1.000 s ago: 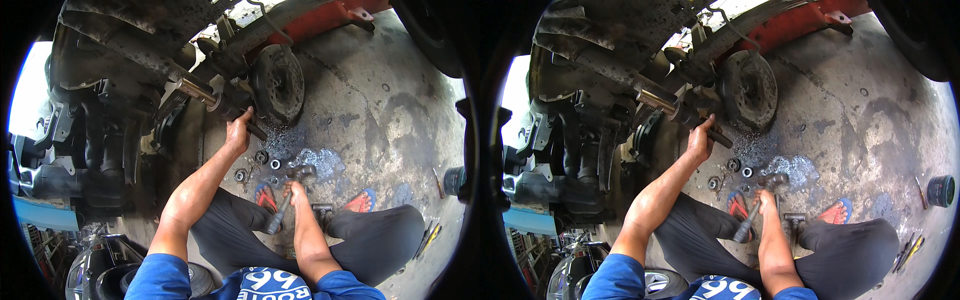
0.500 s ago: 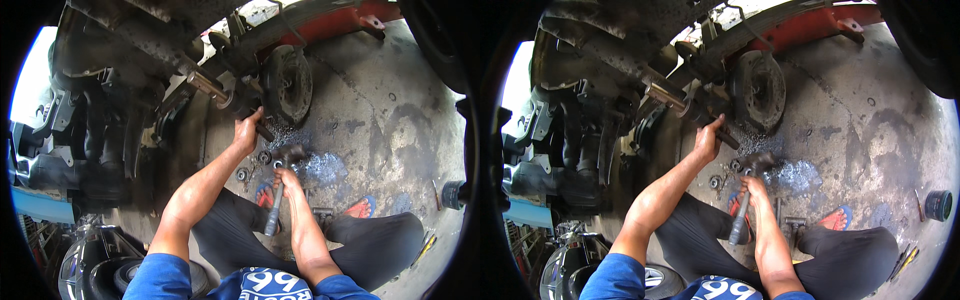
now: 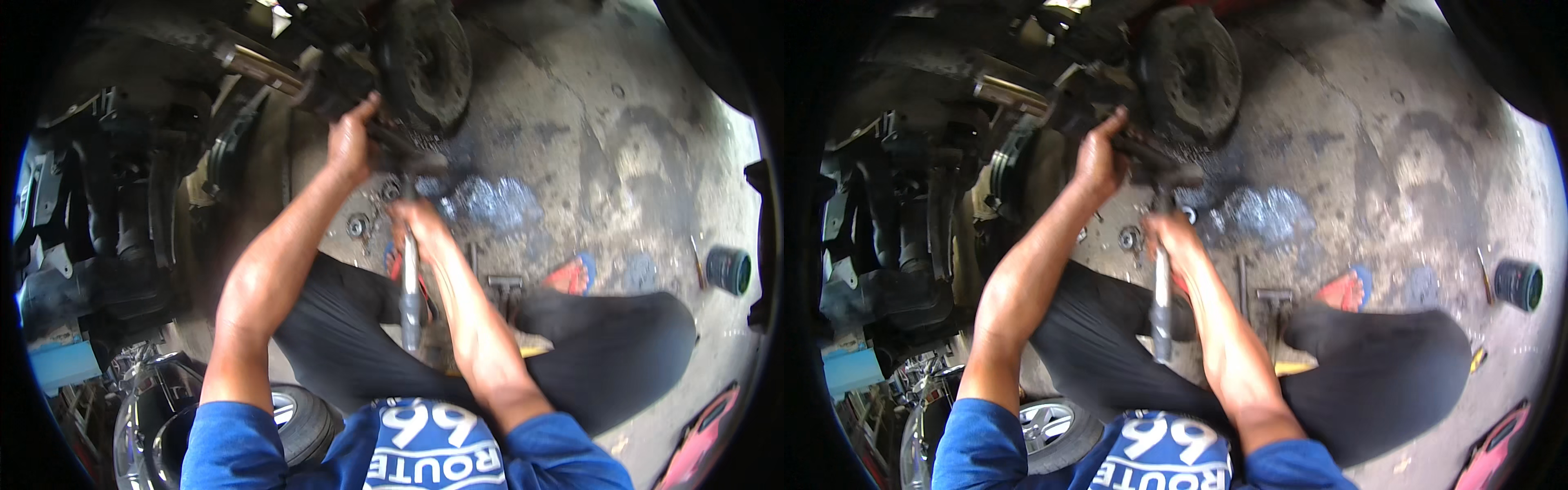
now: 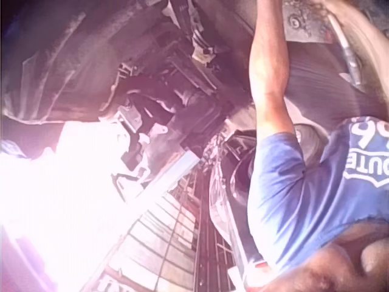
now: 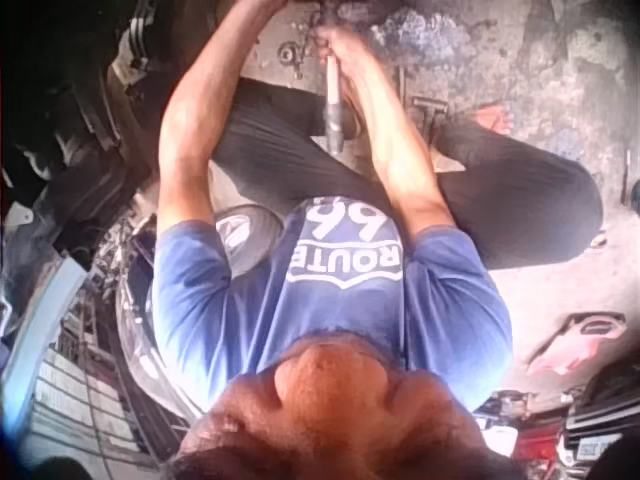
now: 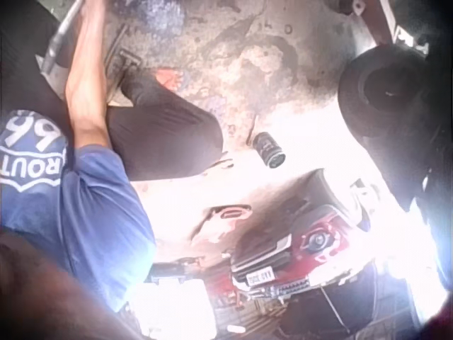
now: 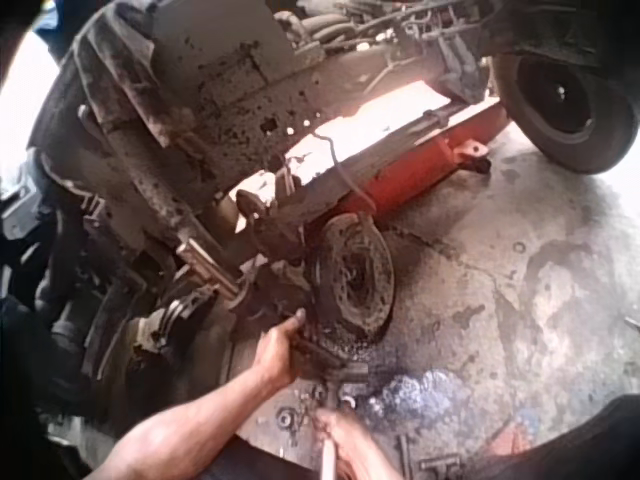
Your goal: The person sits on the floor beneath a raised vehicle and uses a hammer and metal punch to repeatedly strike a suspension component, likely to remove a bushing or pin. The person adjusts the punch and strikes the part multiple times throughout the clip.
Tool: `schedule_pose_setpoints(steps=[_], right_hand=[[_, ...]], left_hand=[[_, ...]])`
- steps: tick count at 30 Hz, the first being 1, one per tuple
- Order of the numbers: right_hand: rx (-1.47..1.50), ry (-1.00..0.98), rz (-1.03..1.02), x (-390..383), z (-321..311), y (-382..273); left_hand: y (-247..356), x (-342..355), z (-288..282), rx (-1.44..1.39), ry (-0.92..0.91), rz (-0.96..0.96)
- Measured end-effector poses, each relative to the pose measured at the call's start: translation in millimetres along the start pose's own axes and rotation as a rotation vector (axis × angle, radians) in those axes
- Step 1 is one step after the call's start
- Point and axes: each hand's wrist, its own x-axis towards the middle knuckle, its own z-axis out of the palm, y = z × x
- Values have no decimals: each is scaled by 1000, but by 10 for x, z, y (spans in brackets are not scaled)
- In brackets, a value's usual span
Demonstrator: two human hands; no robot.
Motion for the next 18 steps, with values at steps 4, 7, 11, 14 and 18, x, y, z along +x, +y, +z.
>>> schedule_pose_setpoints(steps=[4, 7, 11, 14, 18], right_hand=[[-72, 342, 163, -128, -259, 40], [55, 445, 193, -159, -771, 336], [276, 619, 361, -145, -1087, 626], [213, 646, 329, -153, -765, 445], [-145, 236, 218, -303, -45, -97]], left_hand=[[-101, -73, -20, 40, 76, 63], [-110, -99, -82, 146, 162, 156], [-115, -23, -105, 117, 105, 142], [-115, -27, -70, 77, 110, 172], [66, -111, -56, 380, 63, 63]])
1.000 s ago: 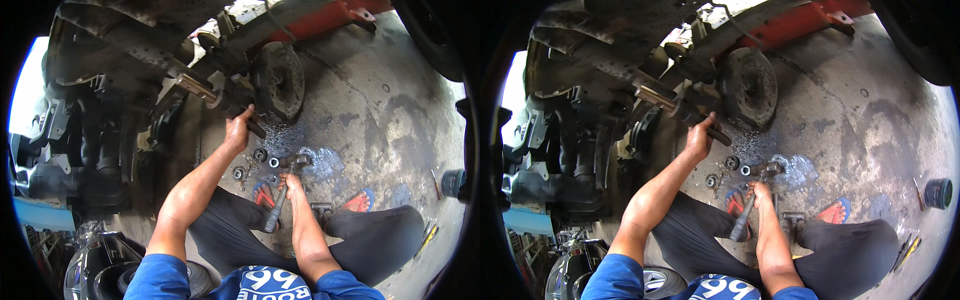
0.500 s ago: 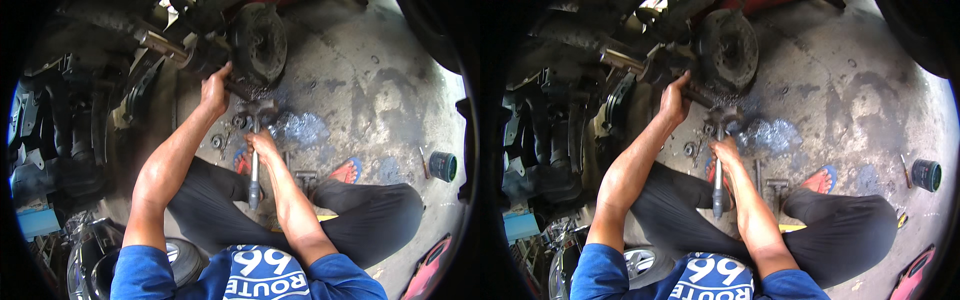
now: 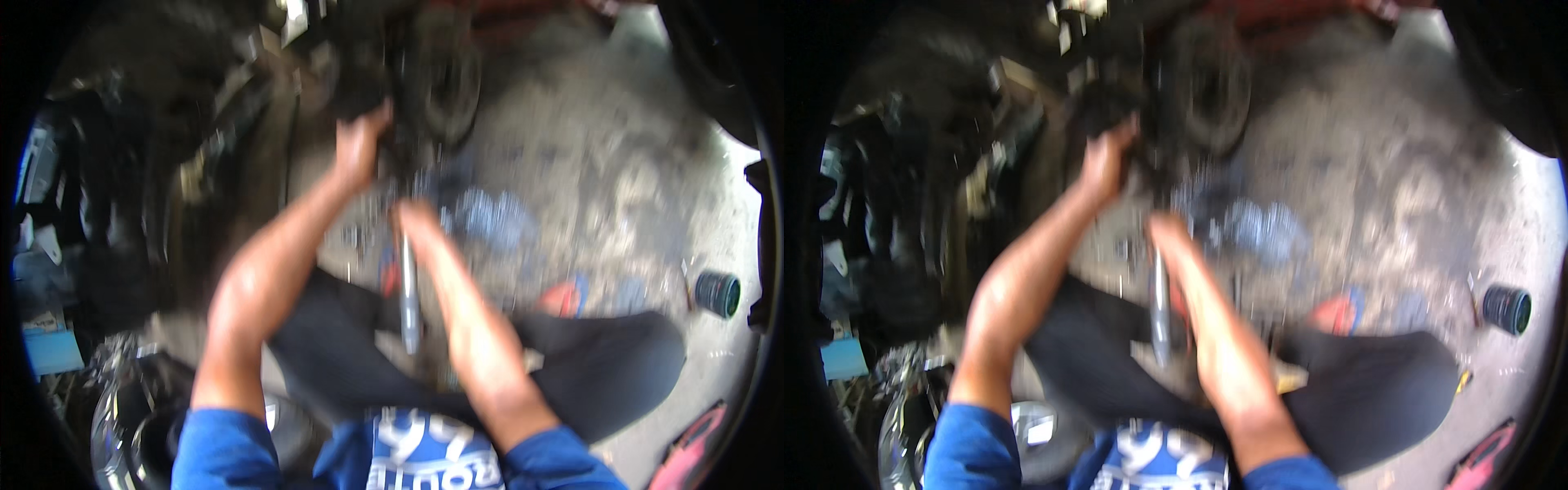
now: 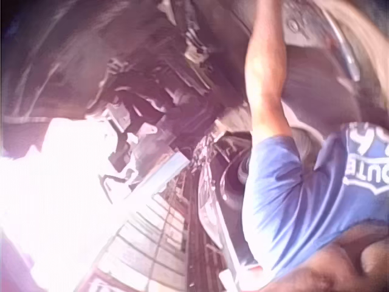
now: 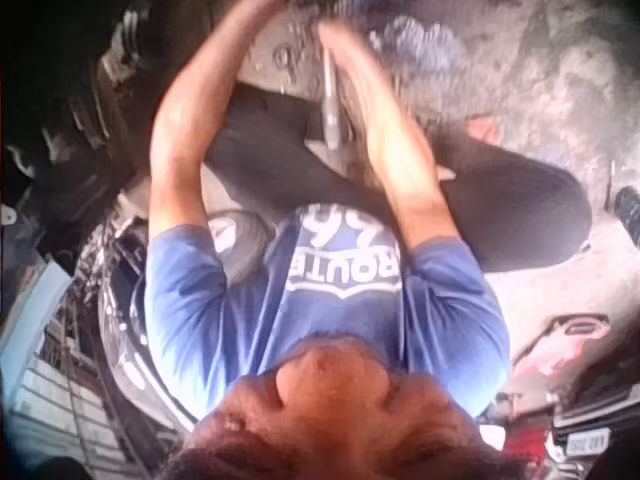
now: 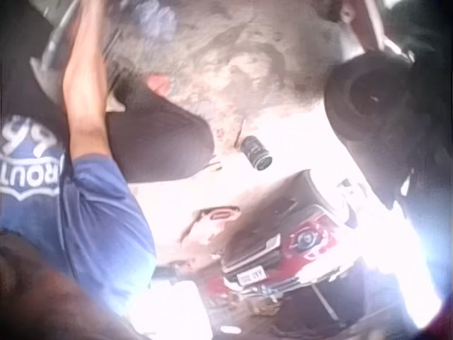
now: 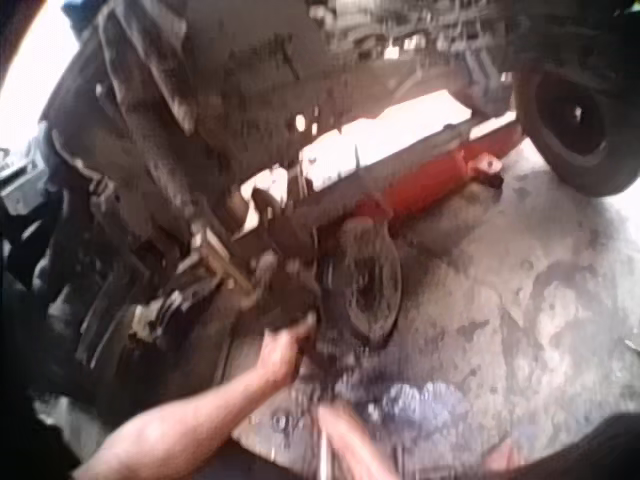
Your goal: The person sits on the floor beneath a raised vehicle and uses a hammer and metal punch to repeatedly strike a suspension component, likely to remove a bushing or pin. The person adjusts the punch and strikes the part multiple times throughout the clip.
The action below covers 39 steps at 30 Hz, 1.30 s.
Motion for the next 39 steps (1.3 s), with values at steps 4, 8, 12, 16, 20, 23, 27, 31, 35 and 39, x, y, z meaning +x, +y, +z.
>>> schedule_pose_setpoints(steps=[4, 8, 12, 16, 20, 23, 27, 31, 35, 39], right_hand=[[-64, -139, -135, -78, 175, -198], [204, 60, 69, 229, -255, 96], [440, 297, 288, 308, -987, 638], [97, 440, 264, 168, -1380, 959], [-263, 493, 204, -64, -1286, 986], [-515, 638, 250, -308, -1206, 874], [-800, 590, 265, -578, -1224, 694], [-849, 572, 313, -742, -1180, 539], [-1352, 458, 412, -998, -950, 273], [-1741, 328, 444, -1341, -620, -267]], left_hand=[[20, -104, 46, -297, 45, 94], [-111, -13, 41, -299, 9, 88], [-251, 30, -13, -178, -85, 52], [-419, -204, -17, -163, 59, -79], [-469, -353, -111, -1189, -2, -212], [-389, -334, -194, -1344, -114, -129], [-295, -316, -209, -1372, -198, -167], [-270, -312, -161, -1354, -202, -163], [-260, -289, -149, -1431, -216, -178], [-224, -276, -160, -1307, -155, -135]])
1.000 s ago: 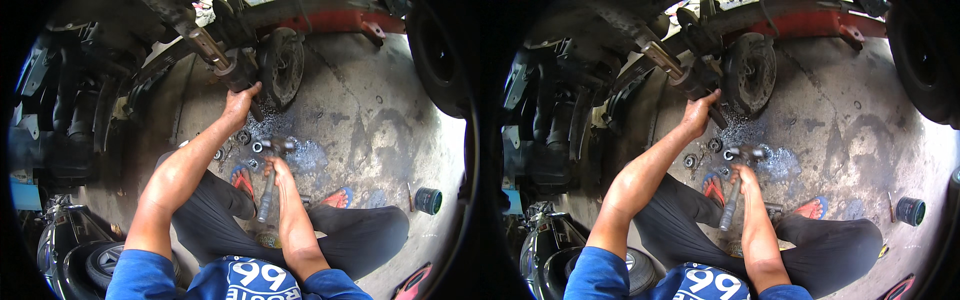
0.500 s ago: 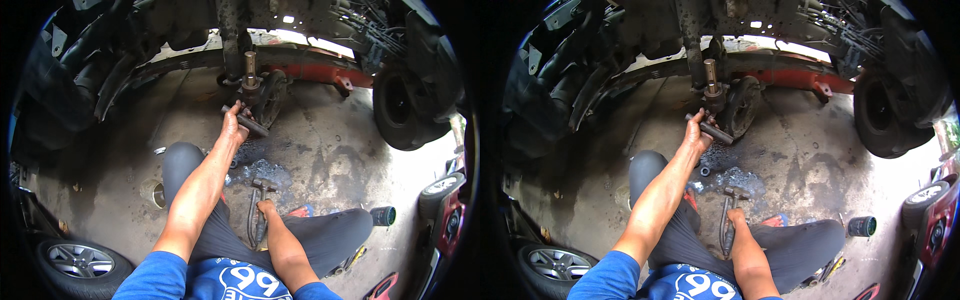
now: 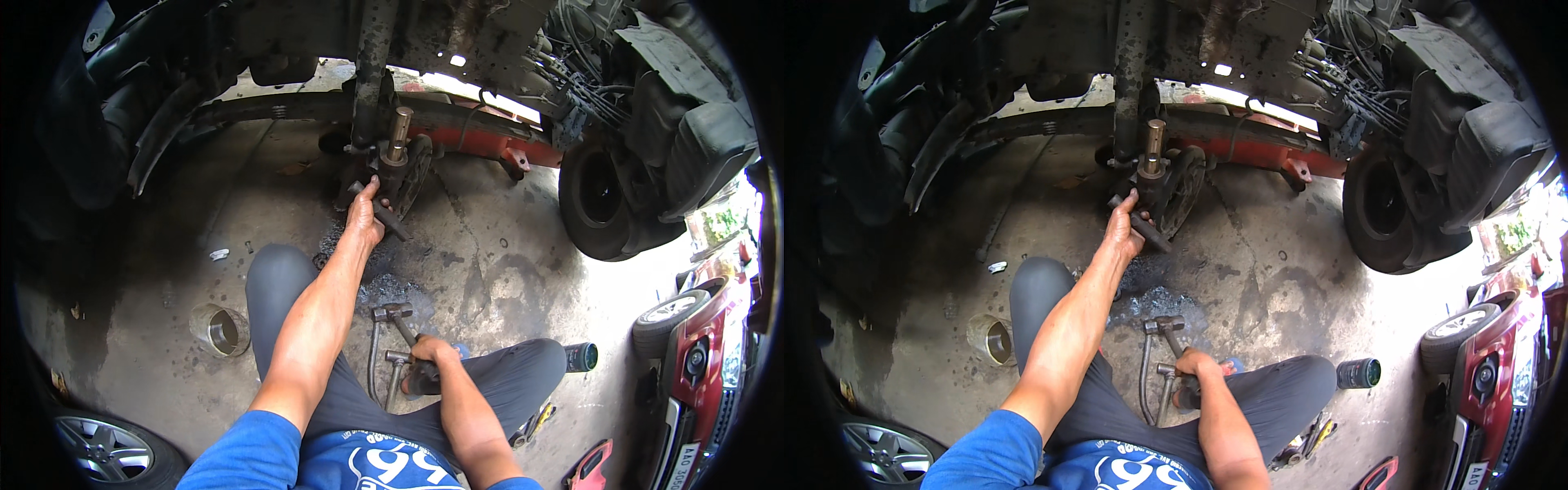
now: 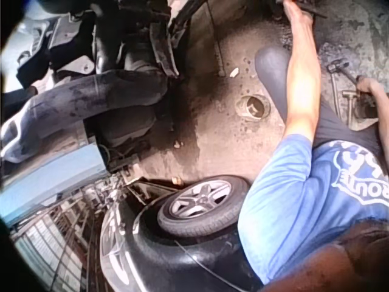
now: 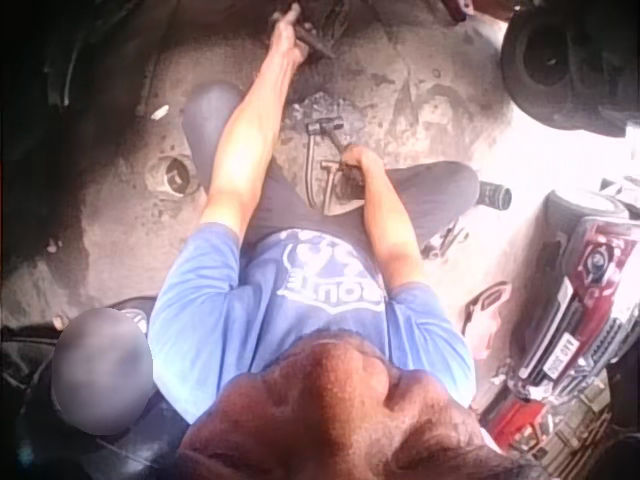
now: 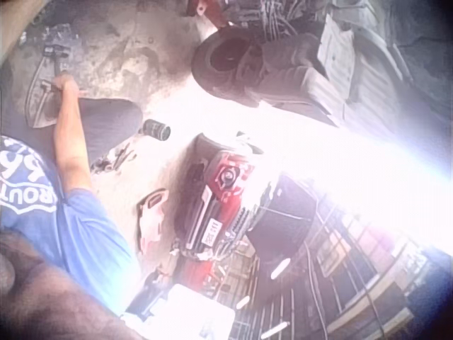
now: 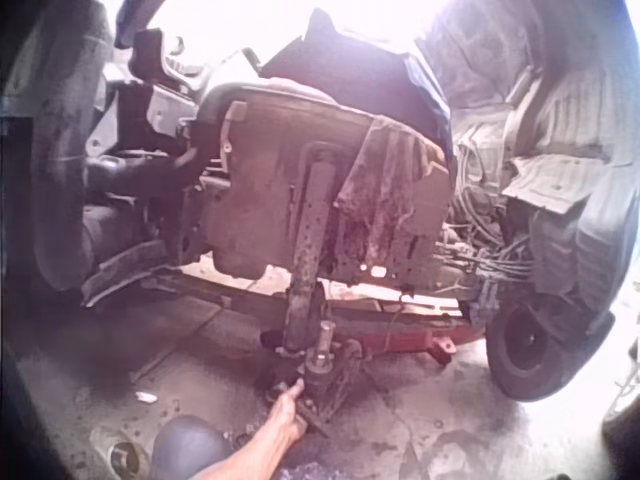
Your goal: The person sits on the floor beneath a raised vehicle and uses a hammer and metal punch to repeatedly strike a suspension component, likely to remove a bushing or pin. The person adjusts the punch and strikes the part multiple times throughout the clip.
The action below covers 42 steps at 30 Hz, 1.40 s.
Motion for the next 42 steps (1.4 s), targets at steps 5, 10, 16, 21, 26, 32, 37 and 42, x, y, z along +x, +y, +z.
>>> schedule_pose_setpoints(steps=[5, 10, 16, 21, 26, 32, 37, 42], right_hand=[[-202, 43, 52, -329, -740, -93], [-318, 130, -93, -352, -843, -277], [-276, 274, -249, -228, -937, -531], [-344, 327, -303, -191, -1027, -607], [249, 584, -441, -121, -890, -504], [-37, 480, -478, -47, -906, -493], [4, 398, -463, -103, -997, -510], [35, 488, -489, -116, -954, -458]], left_hand=[[34, -8, 64, 102, -6, 31], [140, -94, 135, 181, 72, -38], [30, -380, 305, 260, 175, -56], [-290, -797, 209, 1083, -106, -295], [-483, -1005, 223, 1877, -689, 12], [-551, -1068, 426, 1740, -794, 197], [-616, -1141, 345, 1624, -775, 226], [-627, -1158, 236, 1662, -786, 236]])
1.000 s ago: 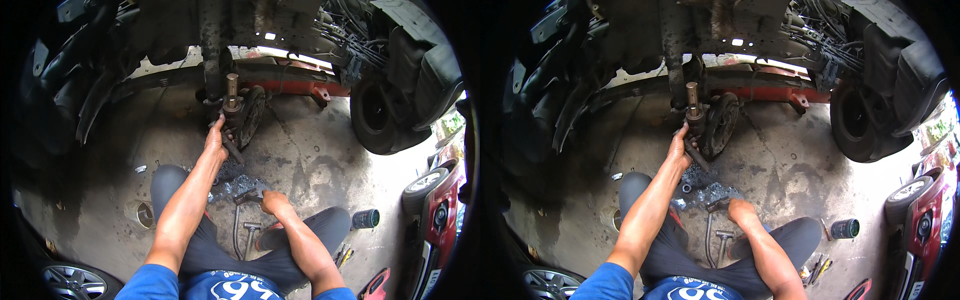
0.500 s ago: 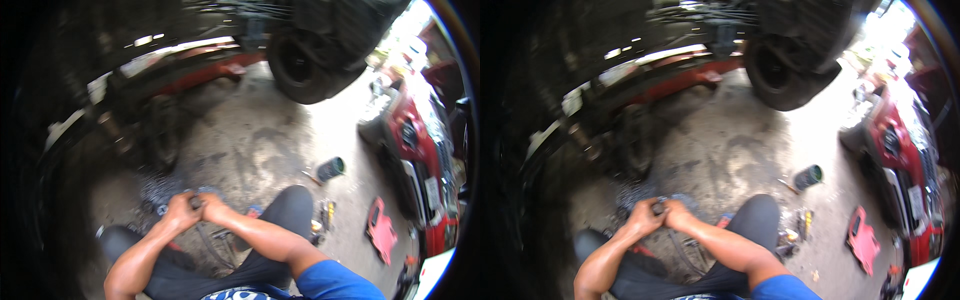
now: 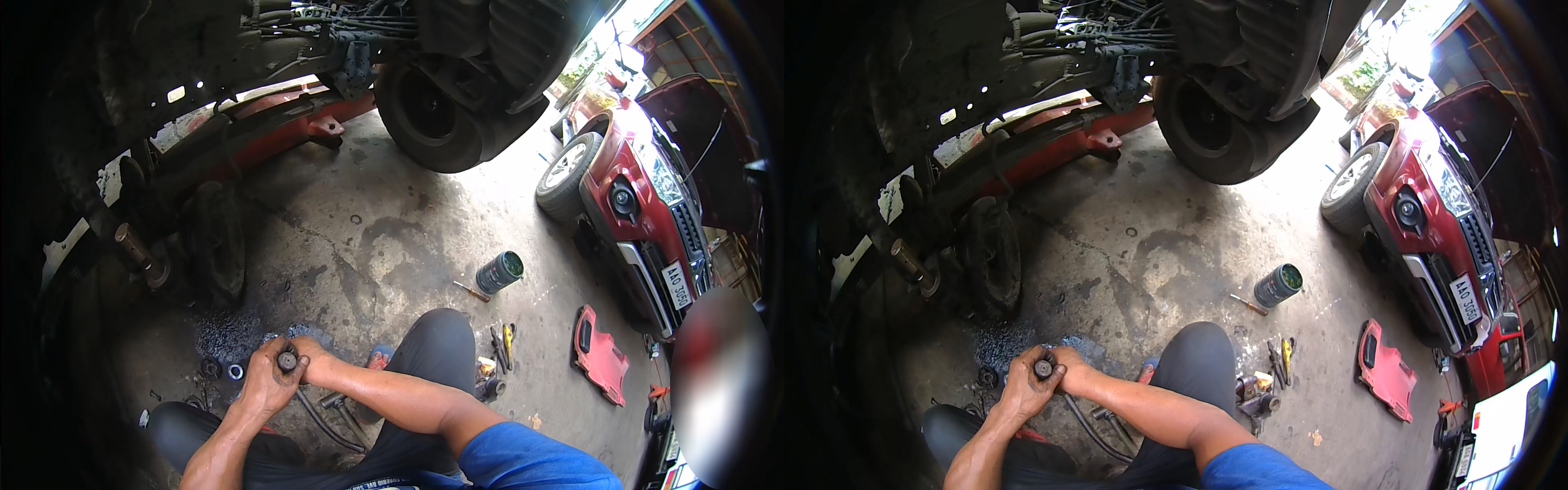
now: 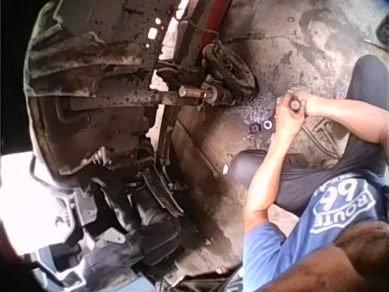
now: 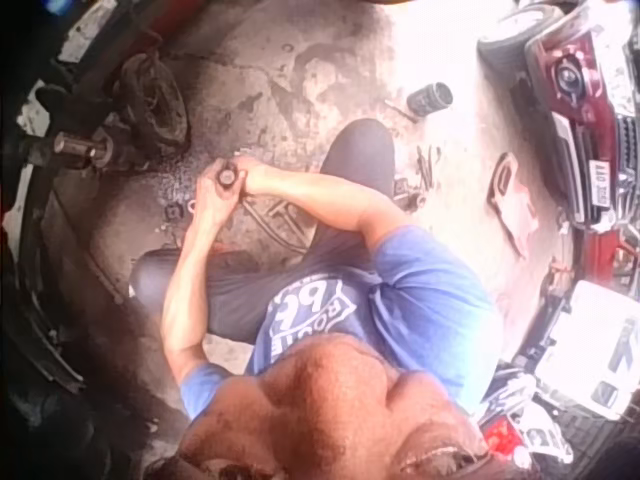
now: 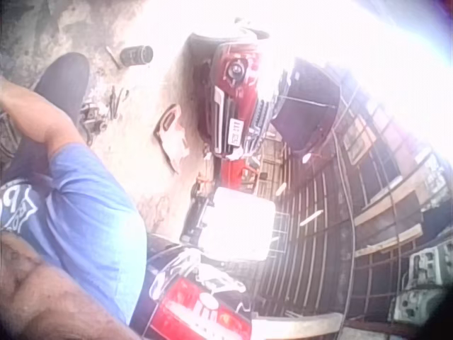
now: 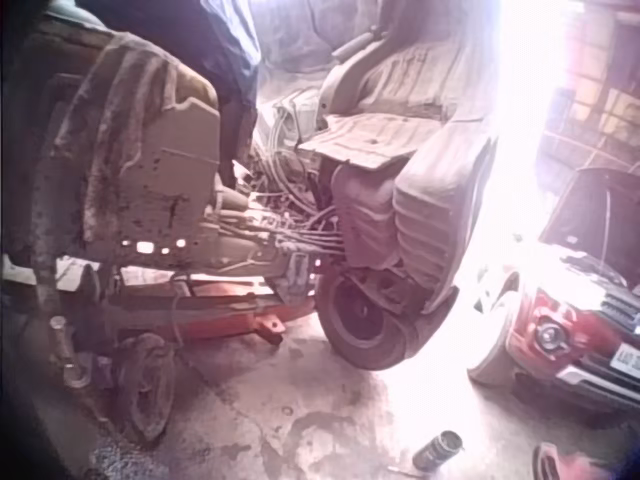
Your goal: The person sits on the floor beneath a raised vehicle and uses a hammer and metal punch to repeatedly strike a suspension component, likely to remove a bushing or pin. The person adjusts the punch and strikes the part multiple times throughout the clip.
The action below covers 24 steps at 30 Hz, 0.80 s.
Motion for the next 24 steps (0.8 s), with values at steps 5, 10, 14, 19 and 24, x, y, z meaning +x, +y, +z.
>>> schedule_pose_setpoints(steps=[5, 10, 14, 19, 24], right_hand=[[132, 20, 82, 37, 43, 10], [74, -16, 85, 17, 19, 24], [314, 197, 38, -116, 65, 41], [342, 152, 187, -140, 74, 49], [-152, -163, -18, -25, -32, 83]], left_hand=[[13, -5, -11, -39, -5, -50], [43, 19, -37, 12, -46, -13], [-26, 18, -37, -25, -47, -41], [-147, -3, 20, -40, -44, -45], [-198, 3, 51, -47, -56, -44]])
